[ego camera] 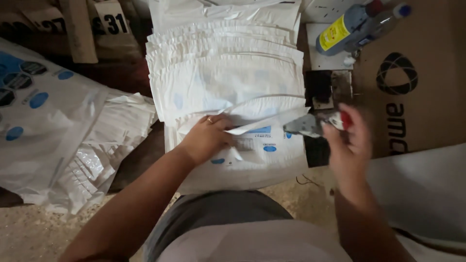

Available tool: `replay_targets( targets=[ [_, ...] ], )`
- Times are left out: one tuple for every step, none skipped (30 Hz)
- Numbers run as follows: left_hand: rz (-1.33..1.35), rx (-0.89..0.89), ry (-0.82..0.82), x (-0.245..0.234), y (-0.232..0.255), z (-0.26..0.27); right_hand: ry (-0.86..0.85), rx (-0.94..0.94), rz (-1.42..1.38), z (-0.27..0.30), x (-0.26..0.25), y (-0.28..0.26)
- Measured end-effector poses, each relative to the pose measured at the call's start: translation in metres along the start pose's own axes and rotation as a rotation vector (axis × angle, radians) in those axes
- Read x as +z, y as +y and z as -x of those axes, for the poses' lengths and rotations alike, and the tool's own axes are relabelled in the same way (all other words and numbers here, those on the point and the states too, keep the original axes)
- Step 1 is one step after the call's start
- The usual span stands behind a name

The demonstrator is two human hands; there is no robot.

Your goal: Stamping a stack of white plastic bags with a hand-held ink stamp

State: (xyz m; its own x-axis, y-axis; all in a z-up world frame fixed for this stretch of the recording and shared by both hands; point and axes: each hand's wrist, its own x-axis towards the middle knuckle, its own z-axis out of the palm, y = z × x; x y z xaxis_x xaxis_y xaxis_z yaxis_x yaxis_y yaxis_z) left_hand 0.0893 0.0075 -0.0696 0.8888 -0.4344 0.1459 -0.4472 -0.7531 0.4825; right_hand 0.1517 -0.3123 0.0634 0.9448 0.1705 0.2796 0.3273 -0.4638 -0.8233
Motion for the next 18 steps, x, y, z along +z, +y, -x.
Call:
replay_targets(
  targets=[
    [0.066,-0.017,0.035,-0.001,-0.002,-0.002,0.015,0.006,0.035,0.002,-0.005,-0.005],
    [0.133,-0.033,0.070,-0.001,-0.004,-0.003,0.031,0.012,0.070,0.004,-0.010,-0.010],
    [0.136,-0.036,0.069,-0.017,0.002,-0.005,0.028,0.015,0.071,0.014,-0.011,-0.005],
    [0.238,-0.090,0.082,-0.032,0.008,-0.007,0.033,-0.018,0.080,0.024,-0.012,-0.001],
    [0.338,-0.141,0.094,-0.046,0.013,-0.009,0.040,-0.051,0.089,0.035,-0.013,0.004],
    [0.339,-0.142,0.093,-0.037,0.009,-0.009,0.039,-0.049,0.090,0.041,-0.003,0.017],
    [0.389,-0.239,0.155,-0.029,0.005,-0.011,-0.040,-0.118,0.126,0.046,0.007,0.030],
    [0.439,-0.335,0.218,-0.021,0.000,-0.013,-0.120,-0.187,0.161,0.051,0.016,0.043],
    [0.440,-0.329,0.209,-0.022,0.003,-0.013,-0.113,-0.179,0.163,0.053,0.039,0.049],
    [0.472,-0.370,0.346,-0.023,0.006,-0.014,-0.057,-0.352,0.240,0.054,0.061,0.055],
    [0.502,-0.413,0.489,-0.025,0.008,-0.014,-0.005,-0.531,0.316,0.054,0.083,0.061],
    [0.502,-0.412,0.486,-0.033,0.021,-0.015,-0.004,-0.527,0.317,0.055,0.082,0.060],
    [0.393,-0.273,0.567,-0.041,0.034,-0.015,-0.005,-0.529,0.355,0.054,0.082,0.060],
    [0.282,-0.133,0.644,-0.049,0.046,-0.016,-0.007,-0.530,0.392,0.054,0.082,0.059],
    [0.288,-0.132,0.637,-0.062,0.067,-0.012,-0.007,-0.522,0.395,0.049,0.080,0.067],
    [0.475,-0.074,0.397,-0.076,0.088,-0.008,-0.105,-0.470,0.355,0.045,0.078,0.074],
    [0.647,-0.005,0.158,-0.091,0.108,-0.007,-0.194,-0.428,0.315,0.035,0.076,0.081],
    [0.645,0.005,0.157,-0.095,0.104,-0.008,-0.185,-0.430,0.319,0.025,0.074,0.070]
  ],
)
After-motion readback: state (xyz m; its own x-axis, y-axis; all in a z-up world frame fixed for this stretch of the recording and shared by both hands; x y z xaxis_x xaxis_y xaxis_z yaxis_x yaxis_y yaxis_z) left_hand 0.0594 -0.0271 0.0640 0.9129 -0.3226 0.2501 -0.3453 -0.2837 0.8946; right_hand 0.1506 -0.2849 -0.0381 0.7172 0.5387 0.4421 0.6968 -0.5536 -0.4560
